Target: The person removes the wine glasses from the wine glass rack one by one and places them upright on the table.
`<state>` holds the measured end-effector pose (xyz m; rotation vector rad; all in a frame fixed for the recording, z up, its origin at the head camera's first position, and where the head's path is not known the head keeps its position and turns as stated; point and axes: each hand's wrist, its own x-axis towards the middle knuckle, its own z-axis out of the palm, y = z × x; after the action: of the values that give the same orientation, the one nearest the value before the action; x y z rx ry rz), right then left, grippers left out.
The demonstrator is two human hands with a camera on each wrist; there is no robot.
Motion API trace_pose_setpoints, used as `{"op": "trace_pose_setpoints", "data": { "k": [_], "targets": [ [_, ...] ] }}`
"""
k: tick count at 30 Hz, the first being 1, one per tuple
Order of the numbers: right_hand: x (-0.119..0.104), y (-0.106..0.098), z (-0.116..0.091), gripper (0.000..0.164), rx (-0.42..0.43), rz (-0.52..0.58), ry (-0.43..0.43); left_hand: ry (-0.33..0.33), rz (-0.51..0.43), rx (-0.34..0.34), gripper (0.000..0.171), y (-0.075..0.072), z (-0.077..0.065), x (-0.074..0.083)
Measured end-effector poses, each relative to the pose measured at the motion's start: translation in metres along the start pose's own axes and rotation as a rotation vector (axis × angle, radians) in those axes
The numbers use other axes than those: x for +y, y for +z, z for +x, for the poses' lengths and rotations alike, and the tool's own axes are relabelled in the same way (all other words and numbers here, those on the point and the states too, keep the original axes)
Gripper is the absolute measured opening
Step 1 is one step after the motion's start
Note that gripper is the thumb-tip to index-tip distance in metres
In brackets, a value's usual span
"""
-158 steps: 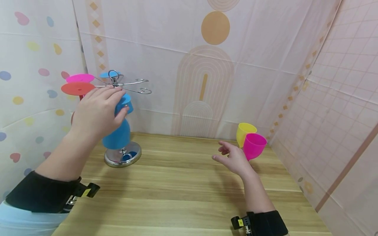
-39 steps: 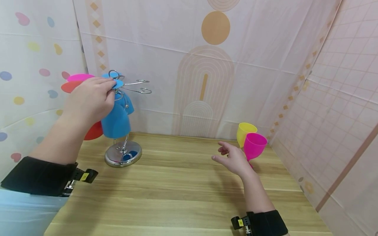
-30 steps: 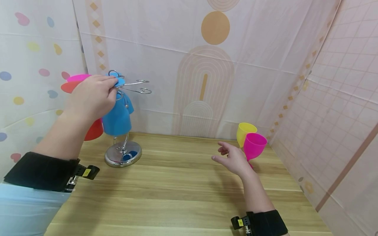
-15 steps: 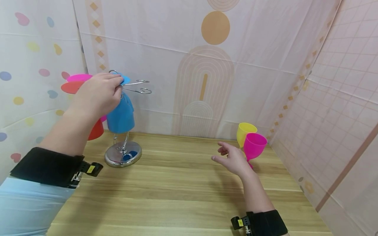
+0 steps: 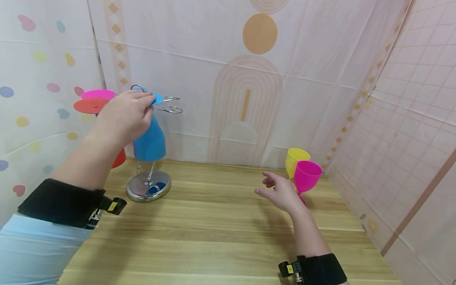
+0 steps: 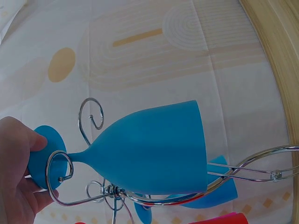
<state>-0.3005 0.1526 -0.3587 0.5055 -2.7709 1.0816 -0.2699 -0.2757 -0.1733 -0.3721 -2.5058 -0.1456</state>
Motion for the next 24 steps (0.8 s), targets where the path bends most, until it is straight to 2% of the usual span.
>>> {"op": "trace_pose_setpoints", "data": {
  "k": [13,24],
  "targets": [
    [0.001,0.000,0.000,0.071,0.000,-0.010,0.001,0.084,-0.002,0.048,0.046,0.004,-0.007,0.011],
    [-0.002,-0.001,0.000,0.070,-0.003,-0.013,-0.001,0.090,0.008,0.092,0.044,0.008,-0.016,0.019]
  ]
}}
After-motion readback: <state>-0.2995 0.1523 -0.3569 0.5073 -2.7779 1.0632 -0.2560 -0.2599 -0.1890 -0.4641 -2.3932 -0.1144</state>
